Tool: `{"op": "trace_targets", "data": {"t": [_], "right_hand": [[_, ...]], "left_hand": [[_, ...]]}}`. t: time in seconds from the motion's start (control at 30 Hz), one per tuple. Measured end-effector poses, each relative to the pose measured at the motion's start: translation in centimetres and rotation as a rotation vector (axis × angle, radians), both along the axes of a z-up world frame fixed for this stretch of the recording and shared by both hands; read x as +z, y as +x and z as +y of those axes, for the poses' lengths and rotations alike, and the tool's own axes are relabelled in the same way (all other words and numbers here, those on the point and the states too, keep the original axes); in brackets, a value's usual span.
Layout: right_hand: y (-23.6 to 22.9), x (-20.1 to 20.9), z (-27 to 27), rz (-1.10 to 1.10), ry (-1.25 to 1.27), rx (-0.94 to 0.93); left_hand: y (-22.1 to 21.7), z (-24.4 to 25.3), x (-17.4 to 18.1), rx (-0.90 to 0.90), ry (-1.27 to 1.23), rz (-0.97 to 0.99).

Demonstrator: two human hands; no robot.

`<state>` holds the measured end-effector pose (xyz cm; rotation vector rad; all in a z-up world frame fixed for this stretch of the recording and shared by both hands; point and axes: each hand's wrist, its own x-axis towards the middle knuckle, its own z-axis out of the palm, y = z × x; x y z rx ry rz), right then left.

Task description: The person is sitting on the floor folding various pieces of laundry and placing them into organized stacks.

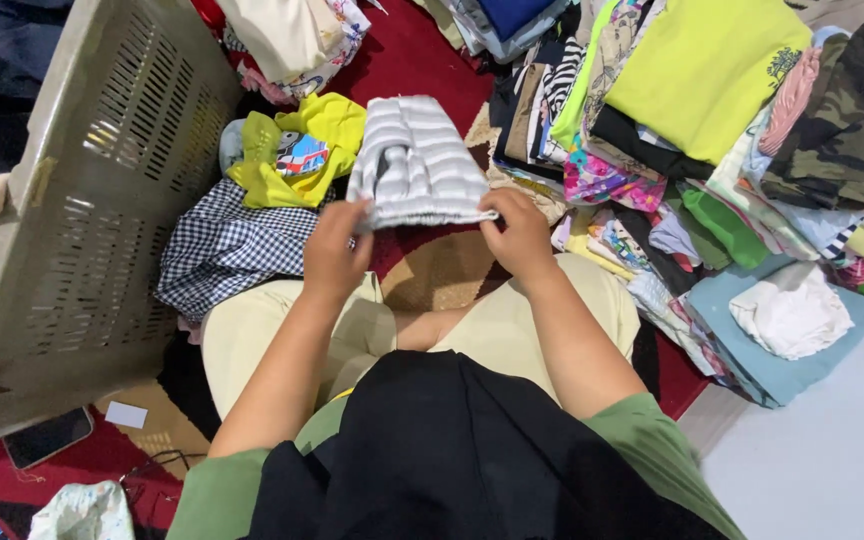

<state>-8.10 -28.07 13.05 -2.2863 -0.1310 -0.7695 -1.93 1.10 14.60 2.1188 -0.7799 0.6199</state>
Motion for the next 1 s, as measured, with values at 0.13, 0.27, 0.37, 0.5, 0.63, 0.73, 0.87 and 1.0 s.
{"op": "trace_targets", "data": {"t": [0.13,0.27,0.37,0.5,0.63,0.73,0.87,1.0], "right_hand": [[0.1,-3.1,-1.3,0.855,-0.218,0.106],[0.4,-7.3,-1.0,1.331,-0.363,0.223],[0.7,-6.9,-0.9,1.38,-0.338,0.205],[1.1,-4.2,-1.3,1.354,-0.271,0.164],[2.4,-3.9,-1.0,1.196,-0.077,0.041],[3.8,-6.7,-0.7,0.918,0.112,-0.14],[4.0,-7.1,0.8,0.913,0.338,-0.224],[4.4,-9.5,0.5,1.17,0.412,-0.251]], "left_hand": [[-1.8,1.0,-4.6,-0.134,0.481,0.465],[-1.8,0.4,-7.5,-0.213,0.921,0.914],[-1.7,0.6,-6.3,-0.227,0.886,1.014],[-0.3,0.4,-6.3,-0.256,0.526,1.183],[1.8,0.9,-11.8,-0.149,0.292,1.206],[3.3,0.9,-12.3,0.021,-0.017,1.156],[4.5,1.1,-14.9,0.196,-0.151,1.201],[4.3,0.9,-14.2,0.143,-0.026,1.435]]}}
